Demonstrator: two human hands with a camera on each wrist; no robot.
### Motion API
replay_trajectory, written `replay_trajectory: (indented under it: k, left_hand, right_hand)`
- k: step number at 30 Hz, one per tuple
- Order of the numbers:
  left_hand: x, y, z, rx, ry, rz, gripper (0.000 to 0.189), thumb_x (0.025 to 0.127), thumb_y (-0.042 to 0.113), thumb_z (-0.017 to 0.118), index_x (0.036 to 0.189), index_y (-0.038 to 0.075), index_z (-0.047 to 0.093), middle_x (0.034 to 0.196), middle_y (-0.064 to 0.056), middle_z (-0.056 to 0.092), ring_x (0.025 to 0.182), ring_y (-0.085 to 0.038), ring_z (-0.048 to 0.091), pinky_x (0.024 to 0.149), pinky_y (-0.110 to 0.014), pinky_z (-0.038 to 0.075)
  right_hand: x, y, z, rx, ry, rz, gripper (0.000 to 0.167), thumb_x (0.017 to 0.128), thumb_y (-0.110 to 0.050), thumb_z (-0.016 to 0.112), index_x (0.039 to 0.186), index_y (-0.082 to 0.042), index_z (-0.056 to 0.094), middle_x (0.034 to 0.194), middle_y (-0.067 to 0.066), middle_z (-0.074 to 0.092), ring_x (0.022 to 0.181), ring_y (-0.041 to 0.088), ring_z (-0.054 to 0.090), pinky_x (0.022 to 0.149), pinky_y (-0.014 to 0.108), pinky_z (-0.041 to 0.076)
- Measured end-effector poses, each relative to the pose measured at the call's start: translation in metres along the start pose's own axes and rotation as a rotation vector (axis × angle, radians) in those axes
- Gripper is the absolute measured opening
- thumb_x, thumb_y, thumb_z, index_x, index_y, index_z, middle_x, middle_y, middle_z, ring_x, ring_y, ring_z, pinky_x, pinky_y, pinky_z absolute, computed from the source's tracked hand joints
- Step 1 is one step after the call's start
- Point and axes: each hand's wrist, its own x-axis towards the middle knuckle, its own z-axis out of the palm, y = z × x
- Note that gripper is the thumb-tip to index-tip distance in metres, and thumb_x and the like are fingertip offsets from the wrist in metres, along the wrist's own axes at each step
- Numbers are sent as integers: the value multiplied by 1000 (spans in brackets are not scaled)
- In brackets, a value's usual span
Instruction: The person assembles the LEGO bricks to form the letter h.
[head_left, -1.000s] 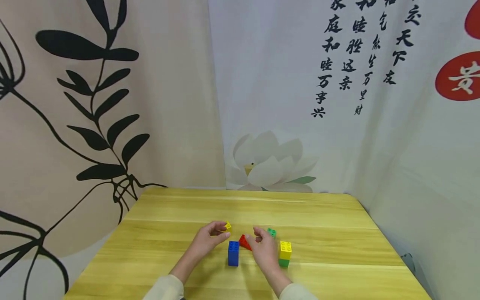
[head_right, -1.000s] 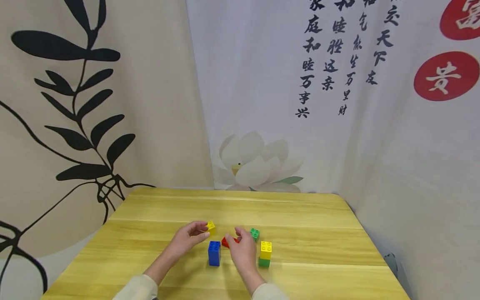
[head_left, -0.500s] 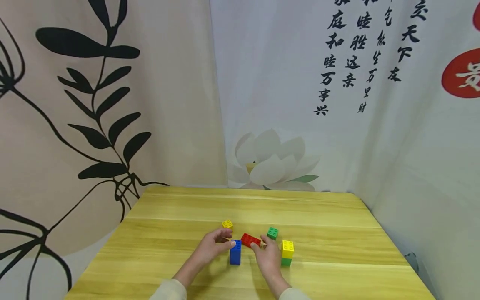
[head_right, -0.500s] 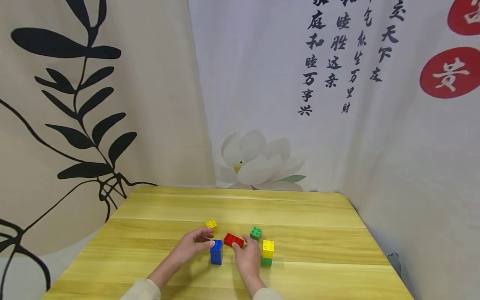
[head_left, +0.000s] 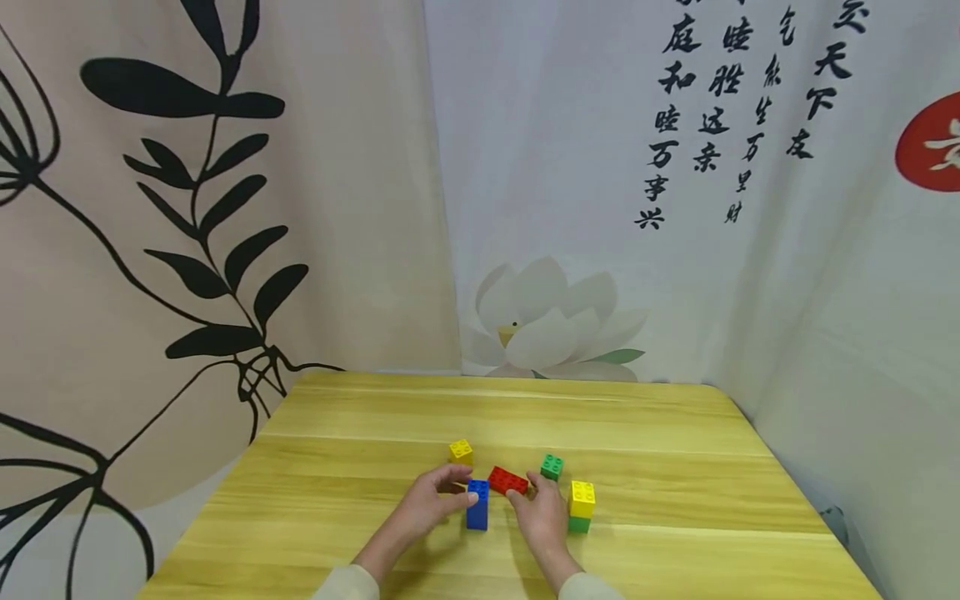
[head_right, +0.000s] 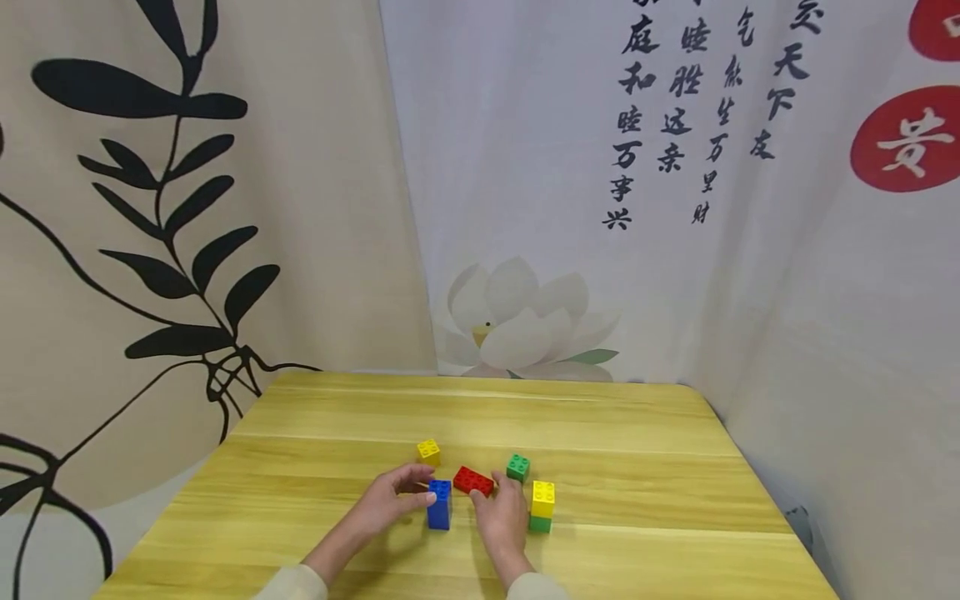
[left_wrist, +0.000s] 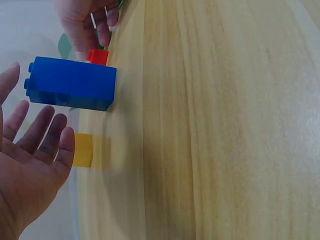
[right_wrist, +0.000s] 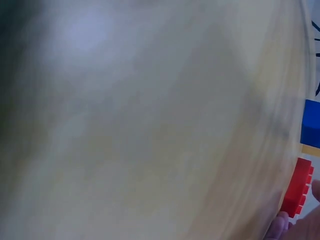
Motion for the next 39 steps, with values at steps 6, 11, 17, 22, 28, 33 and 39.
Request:
replay_trajectory:
  k: [6, 11, 17, 22, 28, 33, 39]
  left_hand:
    - [1, -2, 2, -7, -13, 2, 51, 91, 28, 74, 133, 4, 58, 126, -14, 62, 111, -32, 58, 76, -47, 53]
    - [1, -4, 4, -21, -21, 12, 53, 91, 26, 74, 134, 0, 57, 124, -14, 63, 110, -32, 58, 76, -47, 53]
    - [1, -6, 5, -10, -14, 14, 52, 92, 26, 73, 134, 0, 57, 124, -15, 63, 110, -33, 58, 77, -47, 54]
    - [-1, -4, 6, -8, -8, 13, 51, 92, 25, 73, 134, 0, 57, 124, -15, 62, 110, -34, 59, 78, -47, 54]
    - [0, -7, 6, -1, -11, 8, 49, 93, 25, 72, 133, 0, 58, 123, -14, 63, 110, -33, 59, 80, -47, 54]
    - [2, -11, 6, -2, -14, 0, 49, 93, 26, 72, 133, 2, 59, 122, -12, 63, 109, -31, 59, 79, -46, 54]
    - [0, -11, 5, 6, -14, -6, 48, 93, 28, 72, 132, 4, 61, 122, -10, 64, 110, -30, 59, 83, -44, 54]
  right_hand:
    - [3, 4, 2, -37, 3, -34, 47, 80, -14, 82, 120, 5, 66, 98, 11, 64, 83, 23, 57, 72, 41, 49]
    - [4, 6, 2, -65, -8, -57, 47, 80, -15, 83, 119, 5, 66, 92, 8, 64, 79, 22, 57, 70, 40, 49]
    - [5, 7, 2, -107, -11, -90, 48, 78, -17, 84, 118, 5, 67, 94, 11, 65, 81, 24, 59, 73, 43, 50]
    - [5, 7, 2, -125, -28, -104, 47, 79, -15, 83, 118, 6, 67, 101, 17, 66, 91, 31, 63, 81, 48, 50]
    - [4, 8, 0, -166, -34, -124, 38, 79, -14, 83, 111, 5, 71, 98, 15, 66, 89, 30, 63, 80, 47, 51]
    - [3, 8, -2, -150, -47, -129, 34, 80, -14, 82, 107, 3, 71, 95, 12, 65, 84, 26, 61, 77, 46, 51]
    - [3, 7, -4, -116, -57, -117, 32, 81, -15, 82, 106, 2, 71, 93, 11, 65, 83, 25, 59, 77, 45, 50]
